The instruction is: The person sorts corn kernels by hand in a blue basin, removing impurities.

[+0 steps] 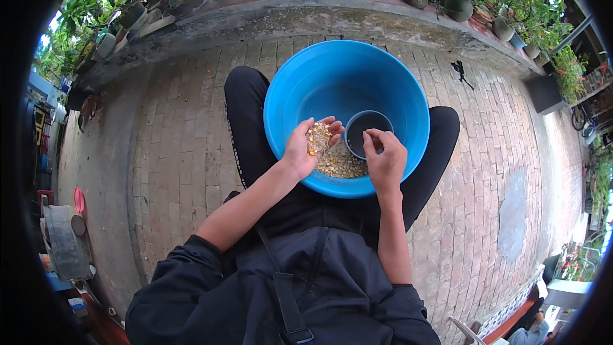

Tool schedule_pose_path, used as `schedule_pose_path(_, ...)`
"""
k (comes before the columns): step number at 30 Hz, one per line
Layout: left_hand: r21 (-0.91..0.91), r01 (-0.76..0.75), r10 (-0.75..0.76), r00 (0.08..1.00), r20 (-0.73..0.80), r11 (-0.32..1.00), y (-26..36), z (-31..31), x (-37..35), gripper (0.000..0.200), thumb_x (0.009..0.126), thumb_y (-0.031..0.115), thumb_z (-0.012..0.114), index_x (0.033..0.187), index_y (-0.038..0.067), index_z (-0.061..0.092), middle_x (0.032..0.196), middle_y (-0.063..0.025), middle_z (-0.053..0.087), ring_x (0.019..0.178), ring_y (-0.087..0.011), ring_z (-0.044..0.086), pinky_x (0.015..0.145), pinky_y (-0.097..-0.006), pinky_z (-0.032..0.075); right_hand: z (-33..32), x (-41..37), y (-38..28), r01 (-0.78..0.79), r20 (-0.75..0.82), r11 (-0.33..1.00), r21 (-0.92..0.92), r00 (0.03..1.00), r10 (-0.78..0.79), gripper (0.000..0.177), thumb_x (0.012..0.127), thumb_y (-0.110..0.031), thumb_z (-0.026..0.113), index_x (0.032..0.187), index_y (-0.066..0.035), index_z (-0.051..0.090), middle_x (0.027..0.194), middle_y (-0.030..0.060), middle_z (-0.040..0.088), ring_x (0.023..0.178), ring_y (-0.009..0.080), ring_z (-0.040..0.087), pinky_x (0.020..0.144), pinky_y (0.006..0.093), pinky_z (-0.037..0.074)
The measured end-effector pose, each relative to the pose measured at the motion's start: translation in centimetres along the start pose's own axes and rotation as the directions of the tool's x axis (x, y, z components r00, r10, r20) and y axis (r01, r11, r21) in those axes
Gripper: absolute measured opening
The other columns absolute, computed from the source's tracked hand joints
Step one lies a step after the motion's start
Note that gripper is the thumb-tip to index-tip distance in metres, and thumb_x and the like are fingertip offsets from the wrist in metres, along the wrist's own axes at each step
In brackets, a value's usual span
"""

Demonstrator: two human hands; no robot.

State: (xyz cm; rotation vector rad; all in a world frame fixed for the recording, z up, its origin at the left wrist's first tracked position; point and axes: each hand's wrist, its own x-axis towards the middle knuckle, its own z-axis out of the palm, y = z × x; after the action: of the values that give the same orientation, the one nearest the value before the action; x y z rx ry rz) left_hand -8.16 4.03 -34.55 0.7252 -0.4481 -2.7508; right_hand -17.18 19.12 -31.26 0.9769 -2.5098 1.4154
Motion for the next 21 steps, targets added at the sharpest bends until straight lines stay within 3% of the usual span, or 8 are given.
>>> schedule_pose_path(3,0.000,0.001,-0.001,1.000,-0.004,1.000,0.0,0.0,0.0,0.043,0.102,0.025,0.028,0.122,-0.006,0.051,0.115,-0.0193,0.061,0.109,-0.0284,0.060,0.095,-0.0361,0.051,-0.2,0.1,0.0,0.001,-0.094,0.998,0.069,0.996,0.005,0.008,0.083,-0.002,0.069,0.090,0.001,0.070,0.072,0.0083,0.063,0.059,0.0130,0.059,0.057,0.0251,0.046)
schedule_pose_path(8,0.004,0.000,0.000,1.000,-0.001,1.000,0.0,-0.1,0.0,0.043,0.102,0.025,0.028,0.121,-0.006,0.051,0.115,-0.0191,0.062,0.109,-0.0284,0.060,0.094,-0.0363,0.051,-0.1,-0.2,-0.7,-0.011,-0.110,0.996,0.083,0.994,0.020,0.009,0.084,-0.002,0.068,0.092,0.001,0.069,0.073,0.0082,0.064,0.062,0.0120,0.060,0.059,0.0241,0.048)
schedule_pose_path(14,-0.001,0.011,-0.011,1.000,0.006,1.000,-0.1,-0.4,0.3,0.043,0.102,0.027,0.028,0.121,-0.005,0.051,0.114,-0.0182,0.062,0.109,-0.0280,0.060,0.094,-0.0362,0.051,1.6,-1.6,-1.9,0.125,0.146,0.981,0.148,0.978,-0.147,0.012,0.080,-0.003,0.070,0.092,-0.002,0.069,0.070,0.0087,0.059,0.060,0.0184,0.059,0.057,0.0290,0.047)
schedule_pose_path(17,-0.007,0.025,-0.025,0.999,0.028,1.000,0.0,-0.2,0.1,0.044,0.101,0.028,0.028,0.121,-0.003,0.051,0.114,-0.0176,0.063,0.110,-0.0276,0.059,0.094,-0.0363,0.051,2.4,-2.2,-2.5,0.270,0.231,0.962,0.023,0.935,-0.268,0.010,0.076,-0.009,0.072,0.086,-0.006,0.069,0.070,0.0064,0.060,0.063,0.0240,0.058,0.059,0.0351,0.046)
schedule_pose_path(21,-0.014,0.028,-0.028,1.000,-0.011,1.000,0.0,0.2,-0.1,0.043,0.101,0.028,0.028,0.119,-0.003,0.052,0.112,-0.0177,0.064,0.107,-0.0271,0.061,0.092,-0.0357,0.052,2.9,-2.3,-3.1,0.372,0.284,0.928,-0.028,0.893,-0.349,0.009,0.077,-0.013,0.071,0.084,-0.007,0.069,0.069,0.0055,0.058,0.064,0.0238,0.058,0.059,0.0357,0.044)
